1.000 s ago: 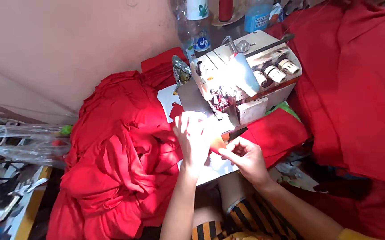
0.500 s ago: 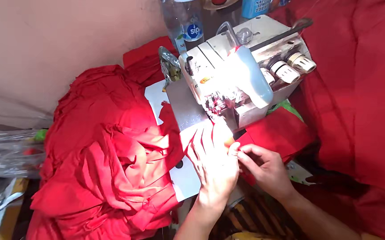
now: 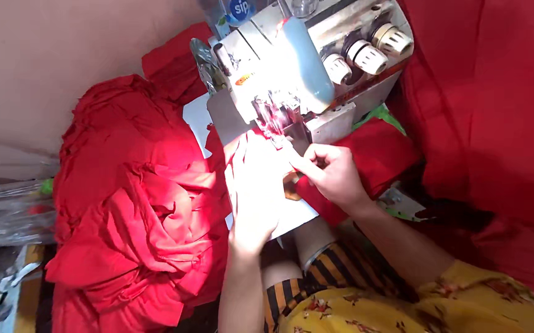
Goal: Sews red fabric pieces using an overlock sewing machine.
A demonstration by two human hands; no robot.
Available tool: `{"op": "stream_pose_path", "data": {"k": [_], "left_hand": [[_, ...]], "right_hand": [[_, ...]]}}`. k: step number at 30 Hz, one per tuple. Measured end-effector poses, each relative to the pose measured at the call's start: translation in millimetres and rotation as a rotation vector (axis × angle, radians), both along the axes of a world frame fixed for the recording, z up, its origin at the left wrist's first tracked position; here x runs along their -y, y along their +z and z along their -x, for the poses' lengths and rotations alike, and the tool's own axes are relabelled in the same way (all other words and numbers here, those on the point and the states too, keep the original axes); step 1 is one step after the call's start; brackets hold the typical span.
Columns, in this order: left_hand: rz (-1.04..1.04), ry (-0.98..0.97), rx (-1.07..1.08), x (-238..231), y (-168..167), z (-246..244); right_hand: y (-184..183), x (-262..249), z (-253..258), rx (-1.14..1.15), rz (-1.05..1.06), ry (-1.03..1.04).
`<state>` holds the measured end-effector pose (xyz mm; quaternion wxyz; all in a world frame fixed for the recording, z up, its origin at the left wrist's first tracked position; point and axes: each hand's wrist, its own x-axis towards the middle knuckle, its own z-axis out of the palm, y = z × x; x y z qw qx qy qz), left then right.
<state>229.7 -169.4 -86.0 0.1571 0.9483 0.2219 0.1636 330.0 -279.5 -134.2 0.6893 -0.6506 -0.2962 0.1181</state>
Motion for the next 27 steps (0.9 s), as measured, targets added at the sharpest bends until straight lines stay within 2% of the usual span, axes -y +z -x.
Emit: {"op": "stream_pose_path", "data": {"k": [3,6,9,11,13,15,18,20,24,27], "left_hand": [[0.012,-0.042,-0.061,-25,0,-7],[-0.033,-0.049,-0.164,-43,1,-17],[-0.065,-0.074,-0.094,-45,-4,-16],[0.005,0.044,-0.072,-32,0,-4],[0.046,0.25,0.128,-13,1,15],[0.001,0.323,0.218,9,2,37],[-0.131,0.228,0.112,52,0,52],[-0.191,0.099,0.089,73,-16,48],[-0.162,-0.031,0.111,82,-34,41],[-0.092,-0.076,0.174,78,-32,48]], "right_hand": [[-1,-15,-9,0.123,0.03,-0.055],[1,-18,-10,0.151,0.044,-0.072],[-1,-17,-8,0.165,0.031,-0.102],[-1,-13,-4,0.164,0.043,-0.133],[-1,-8,3,0.17,0.071,-0.167],[-1,-1,14,0.161,0.074,-0.121],[-4,5,28,0.152,0.078,0.024],[-9,11,30,0.169,0.072,0.073],[-14,24,1,0.254,0.204,-0.123],[-18,19,-23,0.224,0.213,-0.12]]}}
